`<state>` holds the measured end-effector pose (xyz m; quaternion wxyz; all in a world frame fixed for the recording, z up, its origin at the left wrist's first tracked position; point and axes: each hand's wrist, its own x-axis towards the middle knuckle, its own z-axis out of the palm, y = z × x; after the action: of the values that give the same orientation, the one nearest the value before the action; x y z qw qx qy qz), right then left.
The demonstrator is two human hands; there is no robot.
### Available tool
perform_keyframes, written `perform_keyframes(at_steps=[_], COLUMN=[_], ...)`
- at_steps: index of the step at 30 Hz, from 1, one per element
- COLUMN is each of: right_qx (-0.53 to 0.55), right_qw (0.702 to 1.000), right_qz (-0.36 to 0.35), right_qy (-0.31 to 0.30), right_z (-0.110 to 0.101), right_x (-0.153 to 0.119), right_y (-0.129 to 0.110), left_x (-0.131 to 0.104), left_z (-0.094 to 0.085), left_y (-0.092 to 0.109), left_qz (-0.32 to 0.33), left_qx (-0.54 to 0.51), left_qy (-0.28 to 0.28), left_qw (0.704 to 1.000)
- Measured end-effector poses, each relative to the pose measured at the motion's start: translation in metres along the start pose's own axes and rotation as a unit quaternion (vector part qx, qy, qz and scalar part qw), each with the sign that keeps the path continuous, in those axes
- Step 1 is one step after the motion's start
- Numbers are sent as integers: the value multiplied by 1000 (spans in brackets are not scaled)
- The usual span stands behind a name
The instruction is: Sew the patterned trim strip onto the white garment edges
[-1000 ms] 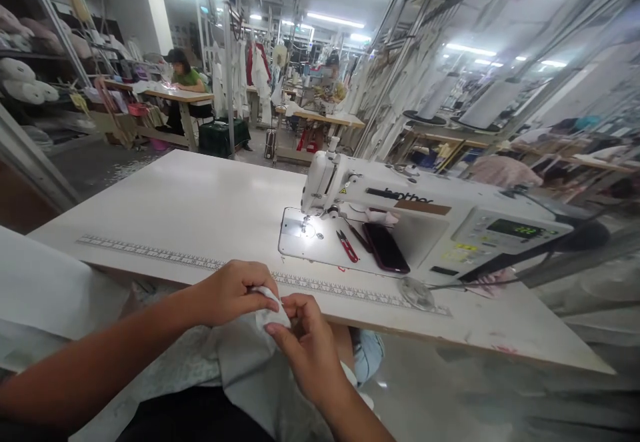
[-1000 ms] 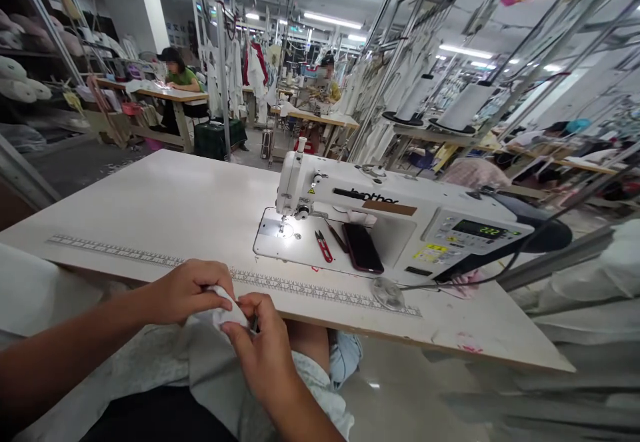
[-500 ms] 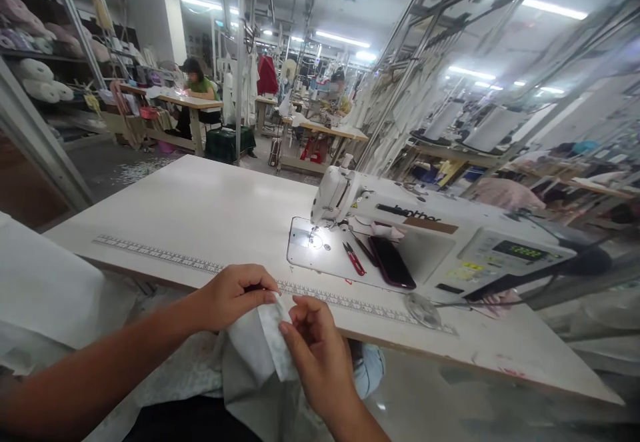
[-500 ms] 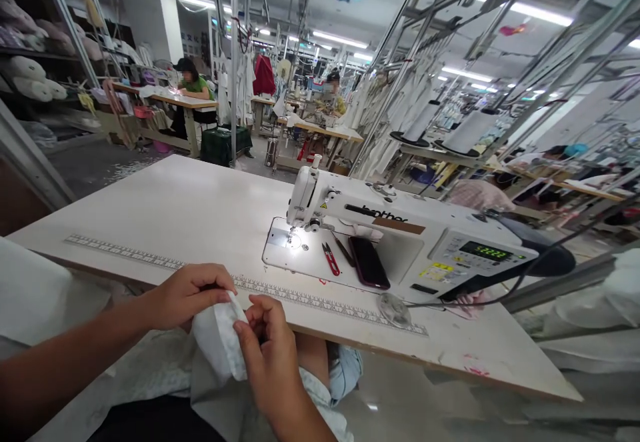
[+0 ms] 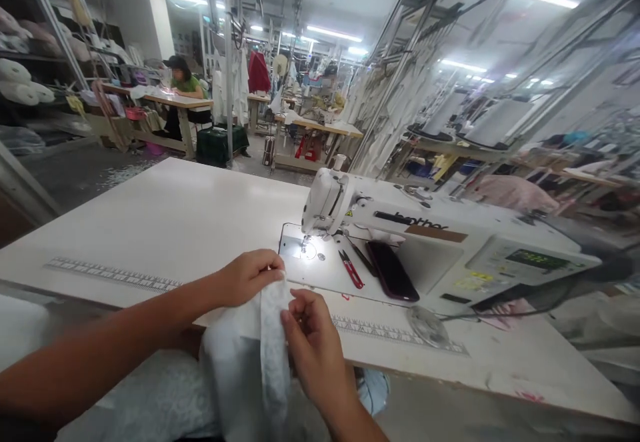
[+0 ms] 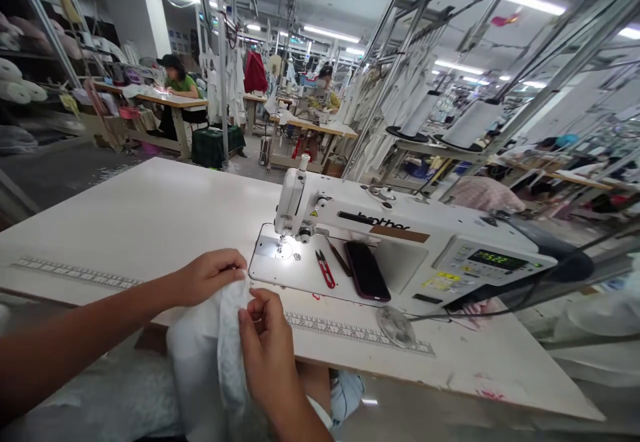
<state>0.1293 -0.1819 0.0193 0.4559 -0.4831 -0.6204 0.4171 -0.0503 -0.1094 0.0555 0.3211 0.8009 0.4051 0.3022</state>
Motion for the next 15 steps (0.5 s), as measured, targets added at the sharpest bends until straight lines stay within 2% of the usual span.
perform_keyframes(at_steps=[4,7,9,12,15], right_qx=[-139,-202,-248,-309,-369], right_qw=[987,972,960,942,923], right_qz=[80,106,109,99,15], right_qy=[-26,-52,-70,-90,-109], right_z=[-11,-19,-24,-30,-36], right_x=[42,65,75,80,74], right_y=[18,24,23,19,19], left_x=[54,78,85,81,65], left_z=[18,33,39,42,46], left_y=[-36,-54,-58,-57,-53], left_qz=[-5,9,28,76,121], left_qx=[95,134,164,200,224], left_qy=[-31,-45,-37,-36,-65], left_qw=[995,990,985,976,965])
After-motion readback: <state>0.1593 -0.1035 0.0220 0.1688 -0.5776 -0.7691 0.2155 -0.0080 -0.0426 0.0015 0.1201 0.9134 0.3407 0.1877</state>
